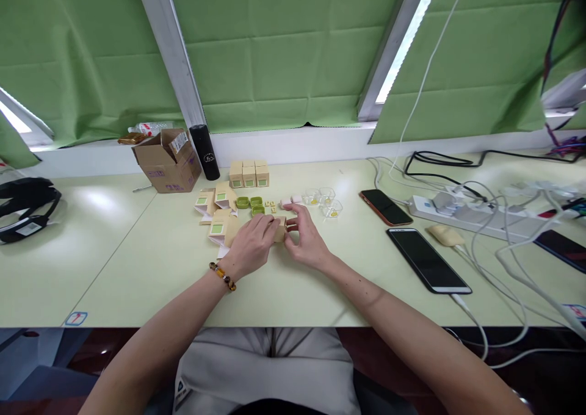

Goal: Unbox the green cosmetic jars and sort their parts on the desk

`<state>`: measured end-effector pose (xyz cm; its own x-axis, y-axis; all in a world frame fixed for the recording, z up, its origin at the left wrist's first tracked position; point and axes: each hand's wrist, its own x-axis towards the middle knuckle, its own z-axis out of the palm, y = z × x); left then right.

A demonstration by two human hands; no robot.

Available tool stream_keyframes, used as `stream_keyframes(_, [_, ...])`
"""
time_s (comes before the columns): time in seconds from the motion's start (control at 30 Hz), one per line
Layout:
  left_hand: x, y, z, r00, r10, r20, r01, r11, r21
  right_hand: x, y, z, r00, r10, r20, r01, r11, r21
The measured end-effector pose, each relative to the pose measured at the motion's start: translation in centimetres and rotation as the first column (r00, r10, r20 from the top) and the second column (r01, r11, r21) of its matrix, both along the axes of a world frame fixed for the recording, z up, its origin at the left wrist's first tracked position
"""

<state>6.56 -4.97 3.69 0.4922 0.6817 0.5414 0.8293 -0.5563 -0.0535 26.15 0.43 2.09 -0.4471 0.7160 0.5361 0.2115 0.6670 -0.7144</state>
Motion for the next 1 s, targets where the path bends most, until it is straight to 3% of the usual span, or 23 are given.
stream_keyframes(0.17, [-0.3, 0.2, -0.3, 0.996, 0.016, 0.093, -0.012, 0.999, -0.043, 0.2, 0.6, -0.2, 0.991, -0.113, -0.075, 0.116, 0.993, 0.037])
stream_keyframes(0.33, [-0.8, 0.5, -0.9, 0.963, 0.048, 0.264, -0.018, 0.993, -0.115, 0.3, 1.0, -0.1, 0.964, -0.096, -0.247, 0.074, 0.993, -0.096])
stream_keyframes(0.5, [-1.2, 0.8, -1.2, 0.875, 0.112, 0.471, -0.018, 0.980, -0.199, -0.1, 1.3, 0.1, 0.912, -0.084, -0.401, -0.009, 0.974, -0.225])
stream_keyframes(0.63, [-1.2, 0.7, -1.0, 0.875, 0.082, 0.476, 0.015, 0.980, -0.197, 0.1, 1.6, 0.1, 0.895, -0.178, -0.410, 0.066, 0.960, -0.274])
stream_keyframes(0.73, [-1.1, 0.6, -0.8, 0.891, 0.059, 0.449, 0.032, 0.981, -0.193, 0.5, 1.8, 0.3, 0.902, -0.266, -0.340, 0.245, 0.964, -0.104])
stream_keyframes(0.83, [-1.0, 0.5, -0.7, 0.899, 0.046, 0.436, 0.053, 0.976, -0.211, 1.0, 2.0, 0.6, 0.908, -0.319, -0.271, 0.379, 0.901, 0.212])
stream_keyframes(0.9, [-0.9, 0.5, -0.7, 0.901, 0.049, 0.431, 0.057, 0.972, -0.230, 1.1, 2.1, 0.6, 0.932, -0.290, -0.217, 0.353, 0.859, 0.370])
stream_keyframes(1.0, [-0.9, 0.5, -0.8, 0.898, 0.063, 0.435, 0.061, 0.962, -0.265, 1.0, 2.3, 0.1, 0.969, -0.216, -0.117, 0.246, 0.853, 0.461])
